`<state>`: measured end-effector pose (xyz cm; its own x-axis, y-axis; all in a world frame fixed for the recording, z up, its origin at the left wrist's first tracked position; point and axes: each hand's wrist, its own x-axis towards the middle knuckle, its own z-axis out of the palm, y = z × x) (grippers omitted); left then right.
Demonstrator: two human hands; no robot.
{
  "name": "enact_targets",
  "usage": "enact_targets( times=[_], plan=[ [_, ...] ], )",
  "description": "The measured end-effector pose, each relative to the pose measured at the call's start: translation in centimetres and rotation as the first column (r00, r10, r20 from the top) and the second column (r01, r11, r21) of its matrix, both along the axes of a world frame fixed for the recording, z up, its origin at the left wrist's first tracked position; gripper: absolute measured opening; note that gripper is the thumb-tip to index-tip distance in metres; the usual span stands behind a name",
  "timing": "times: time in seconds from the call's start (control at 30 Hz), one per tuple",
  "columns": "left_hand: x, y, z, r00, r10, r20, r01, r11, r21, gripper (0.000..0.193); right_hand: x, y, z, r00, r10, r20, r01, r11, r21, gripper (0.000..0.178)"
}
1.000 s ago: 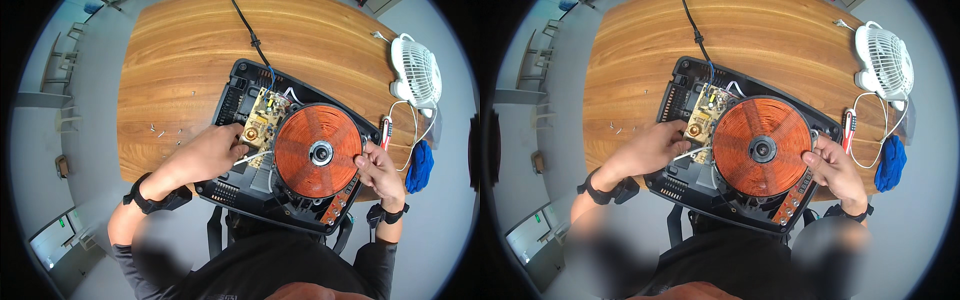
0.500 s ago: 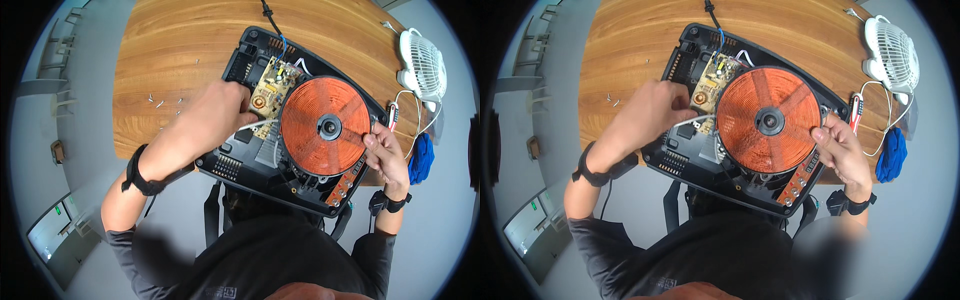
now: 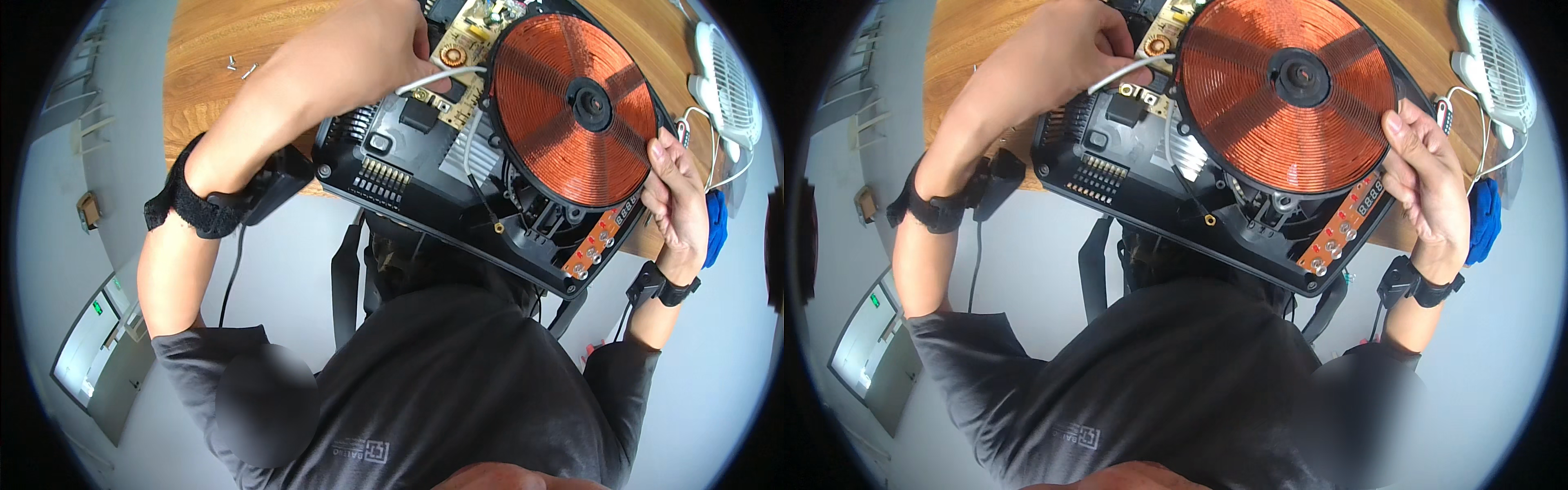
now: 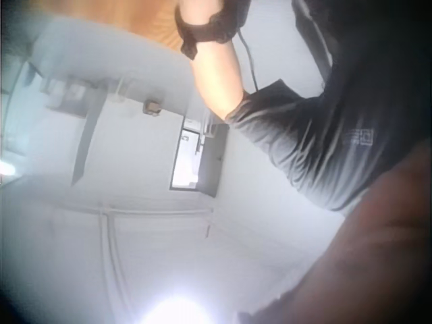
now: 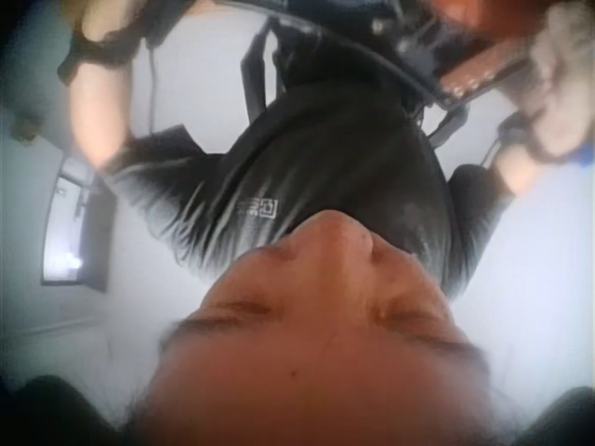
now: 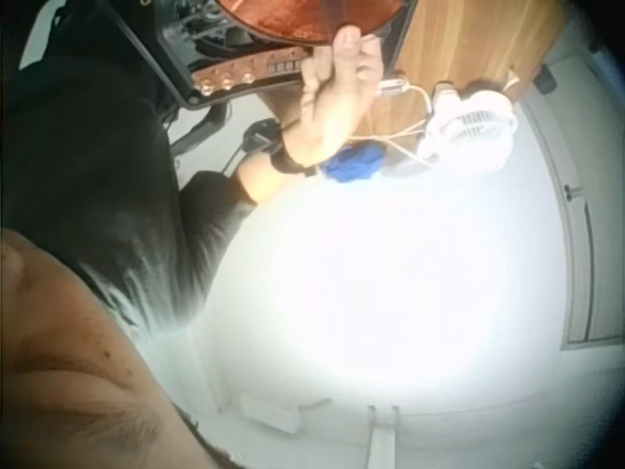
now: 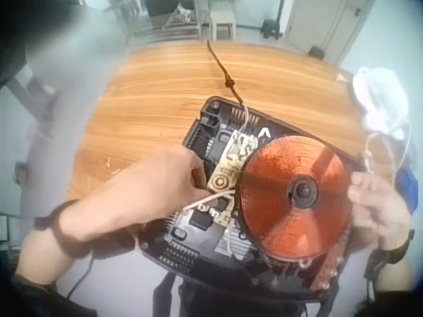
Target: The person cleans the interior of a black plastic housing with a blue cloth, then installs a copper coil fan, a circuit board, and a smaller black fan. They connect wires between components and use a screwdriver to secure parts inside the housing.
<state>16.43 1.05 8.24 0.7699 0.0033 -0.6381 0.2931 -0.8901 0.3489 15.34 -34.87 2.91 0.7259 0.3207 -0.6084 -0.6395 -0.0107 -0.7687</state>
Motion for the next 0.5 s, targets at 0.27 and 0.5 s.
enact_targets(
  times=[0.27,0.5],
  plan=[
    [-3.0,1.6,-1.0,0.925,-0.127,0.358,0.184,0.974,-0.129,0.025,0.0,3.0,2.4,0.988,-0.153,-0.008,0.152,0.986,-0.061,0.012],
    [-4.0,2.7,-2.4,0.796,0.027,0.604,0.136,0.965,-0.223,0.019,-0.7,4.8,3.6,0.928,-0.121,-0.352,0.252,0.901,0.353,0.021]
  ],
)
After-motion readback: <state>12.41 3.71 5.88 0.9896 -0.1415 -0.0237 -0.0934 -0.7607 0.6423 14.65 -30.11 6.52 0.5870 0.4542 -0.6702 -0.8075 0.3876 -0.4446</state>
